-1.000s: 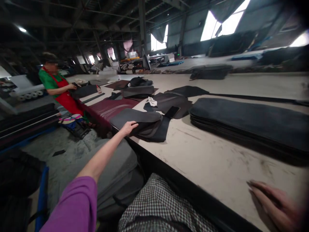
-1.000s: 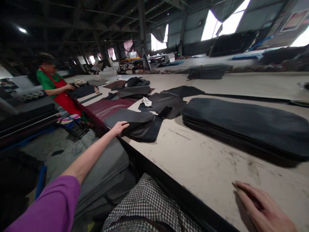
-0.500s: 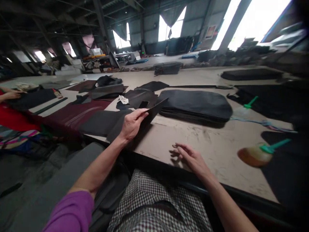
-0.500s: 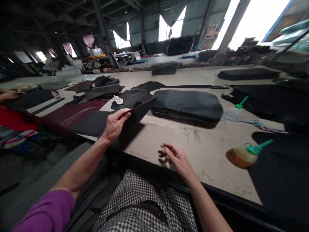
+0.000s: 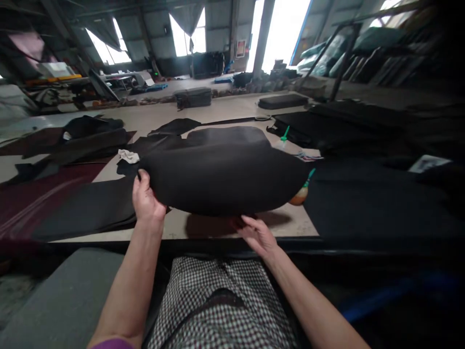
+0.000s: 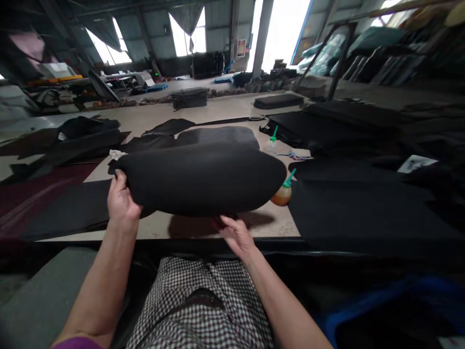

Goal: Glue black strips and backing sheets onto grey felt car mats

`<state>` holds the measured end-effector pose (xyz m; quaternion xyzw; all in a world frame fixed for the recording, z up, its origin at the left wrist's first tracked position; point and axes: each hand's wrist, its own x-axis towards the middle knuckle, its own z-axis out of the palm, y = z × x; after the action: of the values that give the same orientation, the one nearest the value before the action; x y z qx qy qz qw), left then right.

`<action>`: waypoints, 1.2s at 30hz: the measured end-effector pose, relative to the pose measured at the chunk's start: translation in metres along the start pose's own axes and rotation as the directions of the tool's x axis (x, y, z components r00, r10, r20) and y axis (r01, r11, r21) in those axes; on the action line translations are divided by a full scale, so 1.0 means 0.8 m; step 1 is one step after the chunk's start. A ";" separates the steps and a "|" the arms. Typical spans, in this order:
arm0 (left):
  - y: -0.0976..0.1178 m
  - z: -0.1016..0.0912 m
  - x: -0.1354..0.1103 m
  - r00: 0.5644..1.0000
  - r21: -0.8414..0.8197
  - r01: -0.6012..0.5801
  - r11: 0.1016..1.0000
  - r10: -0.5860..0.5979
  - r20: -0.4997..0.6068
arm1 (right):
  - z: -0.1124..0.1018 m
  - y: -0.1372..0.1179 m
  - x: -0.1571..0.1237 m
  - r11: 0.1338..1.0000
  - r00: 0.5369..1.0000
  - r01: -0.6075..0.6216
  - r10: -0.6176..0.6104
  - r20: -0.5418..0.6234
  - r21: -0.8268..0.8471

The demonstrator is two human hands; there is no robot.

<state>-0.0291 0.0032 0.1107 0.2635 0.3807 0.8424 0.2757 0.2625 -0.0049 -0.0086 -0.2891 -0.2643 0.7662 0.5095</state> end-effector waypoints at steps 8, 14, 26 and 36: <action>-0.054 -0.116 -0.023 0.931 0.204 0.313 0.928 -0.257 -0.259 | -0.024 -0.027 0.011 0.941 0.971 0.103 -0.166 -0.173 -0.322; -0.038 -0.172 -0.067 0.892 0.711 0.351 0.609 -0.449 -0.056 | -0.080 -0.083 -0.022 0.714 0.912 -0.045 -0.257 -0.321 -0.699; -0.062 -0.098 -0.109 0.535 0.601 -0.791 0.112 -0.350 0.769 | -0.106 -0.083 -0.039 -0.375 0.898 -0.238 -0.437 -0.055 -0.896; -0.133 -0.062 -0.096 0.287 0.371 -0.927 0.046 -0.547 0.786 | -0.179 -0.141 0.043 -0.193 0.601 -0.265 -0.799 -0.005 -0.945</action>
<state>0.0210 -0.0134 -0.0193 0.8528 0.5203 0.0450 -0.0089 0.4243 0.0813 -0.0347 -0.7333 -0.5836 -0.0310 0.3474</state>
